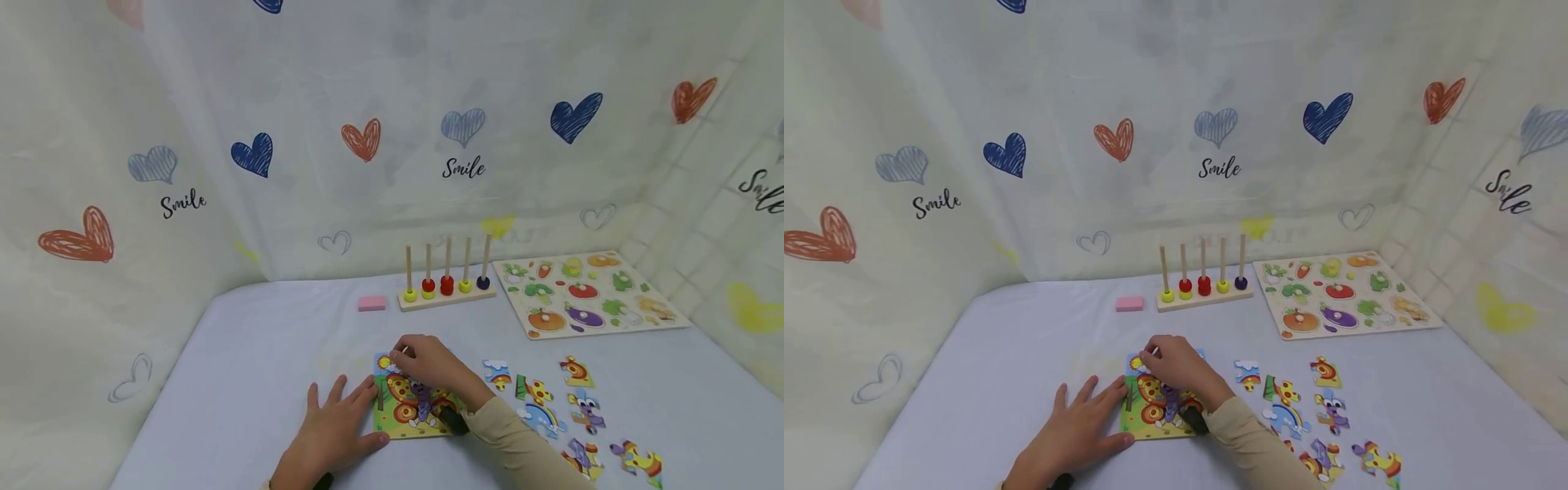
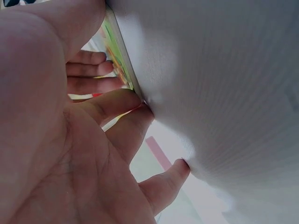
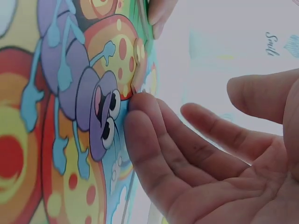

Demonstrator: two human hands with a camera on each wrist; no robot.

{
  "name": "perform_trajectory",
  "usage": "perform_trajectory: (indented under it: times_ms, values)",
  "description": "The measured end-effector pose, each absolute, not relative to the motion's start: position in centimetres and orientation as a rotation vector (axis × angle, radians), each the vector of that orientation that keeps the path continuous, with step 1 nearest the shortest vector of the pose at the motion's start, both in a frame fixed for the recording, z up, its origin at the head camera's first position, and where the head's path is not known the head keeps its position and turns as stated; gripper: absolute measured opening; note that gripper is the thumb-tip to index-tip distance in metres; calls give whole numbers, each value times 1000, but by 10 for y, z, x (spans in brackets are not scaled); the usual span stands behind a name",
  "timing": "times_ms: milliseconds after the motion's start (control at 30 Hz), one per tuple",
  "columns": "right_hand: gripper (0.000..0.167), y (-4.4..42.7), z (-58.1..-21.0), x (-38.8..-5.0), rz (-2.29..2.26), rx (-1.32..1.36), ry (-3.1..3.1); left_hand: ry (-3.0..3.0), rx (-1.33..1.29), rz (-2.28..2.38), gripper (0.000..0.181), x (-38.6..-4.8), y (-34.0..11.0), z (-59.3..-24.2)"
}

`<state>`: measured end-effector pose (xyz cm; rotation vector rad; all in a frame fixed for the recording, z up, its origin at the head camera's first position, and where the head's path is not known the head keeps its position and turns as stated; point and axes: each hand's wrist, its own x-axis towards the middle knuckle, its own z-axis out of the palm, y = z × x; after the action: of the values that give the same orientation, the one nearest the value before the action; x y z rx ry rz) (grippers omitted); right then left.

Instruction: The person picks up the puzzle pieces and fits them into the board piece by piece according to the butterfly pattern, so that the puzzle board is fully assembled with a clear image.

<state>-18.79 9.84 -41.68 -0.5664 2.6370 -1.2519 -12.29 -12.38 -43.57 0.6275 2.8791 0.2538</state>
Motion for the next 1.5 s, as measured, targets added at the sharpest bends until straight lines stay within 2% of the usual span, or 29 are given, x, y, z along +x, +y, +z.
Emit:
perform_trajectory:
  times_ms: [400, 1000, 1500]
  values:
    - [43, 140, -405, -162, -1348, -644, 2555, 2879, 636, 262, 82, -121, -119, -436]
    - [36, 204, -396, -143, -1377, -400, 2662, 2877, 642, 224, 82, -122, -120, -431]
    - [33, 253, -394, -140, -1414, -482, 2706, 2870, 607, 264, 82, -121, -121, -435]
